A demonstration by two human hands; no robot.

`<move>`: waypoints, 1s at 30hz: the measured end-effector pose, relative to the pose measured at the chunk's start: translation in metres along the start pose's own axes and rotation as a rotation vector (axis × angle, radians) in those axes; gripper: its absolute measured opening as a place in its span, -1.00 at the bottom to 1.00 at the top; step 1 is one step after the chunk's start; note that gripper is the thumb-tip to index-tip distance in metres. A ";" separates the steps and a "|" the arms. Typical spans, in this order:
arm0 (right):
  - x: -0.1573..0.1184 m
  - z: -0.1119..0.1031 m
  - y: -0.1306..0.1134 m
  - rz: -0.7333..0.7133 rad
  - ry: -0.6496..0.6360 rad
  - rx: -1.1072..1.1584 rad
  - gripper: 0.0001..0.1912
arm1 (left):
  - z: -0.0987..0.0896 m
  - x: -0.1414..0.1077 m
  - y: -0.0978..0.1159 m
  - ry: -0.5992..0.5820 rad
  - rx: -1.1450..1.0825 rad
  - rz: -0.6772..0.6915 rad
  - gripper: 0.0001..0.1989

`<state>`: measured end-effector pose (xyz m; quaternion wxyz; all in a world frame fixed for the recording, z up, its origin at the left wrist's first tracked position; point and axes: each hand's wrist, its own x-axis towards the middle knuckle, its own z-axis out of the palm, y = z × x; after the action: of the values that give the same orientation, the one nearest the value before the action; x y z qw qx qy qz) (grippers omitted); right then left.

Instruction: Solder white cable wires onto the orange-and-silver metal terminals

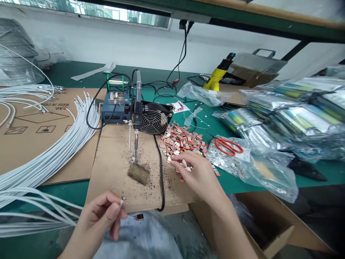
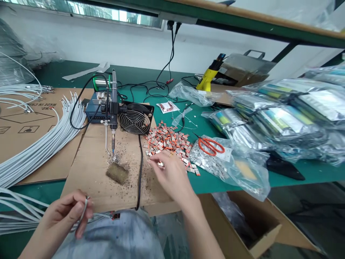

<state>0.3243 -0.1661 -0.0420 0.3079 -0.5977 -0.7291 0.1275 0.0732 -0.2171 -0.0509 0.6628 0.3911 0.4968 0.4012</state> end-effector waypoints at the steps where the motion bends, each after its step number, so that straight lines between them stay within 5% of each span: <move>1: 0.008 -0.004 0.011 -0.044 -0.086 -0.149 -0.90 | -0.001 0.001 0.001 0.006 -0.013 0.006 -0.56; 5: 0.033 -0.007 0.031 -0.136 -0.271 -0.236 -0.92 | -0.001 0.002 0.004 0.030 -0.025 0.000 -0.58; 10: 0.048 -0.010 0.028 -0.230 -0.432 -0.275 -0.91 | -0.003 0.005 0.005 0.033 0.044 -0.029 -0.61; 18: 0.044 -0.012 0.032 -0.271 -0.412 -0.244 -0.91 | -0.022 0.033 0.015 -0.142 0.378 0.053 -0.73; 23: 0.038 0.002 0.008 -0.021 -0.365 0.276 -0.88 | -0.025 0.072 0.046 -0.259 0.668 0.096 -0.75; 30: 0.044 0.049 -0.026 0.365 -0.471 0.830 -0.74 | -0.018 0.110 0.053 -0.426 0.564 -0.043 -0.75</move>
<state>0.2699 -0.1216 -0.0531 0.3194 -0.4979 -0.5503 0.5892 0.0688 -0.0939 -0.0441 0.6258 0.6230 0.4468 0.1437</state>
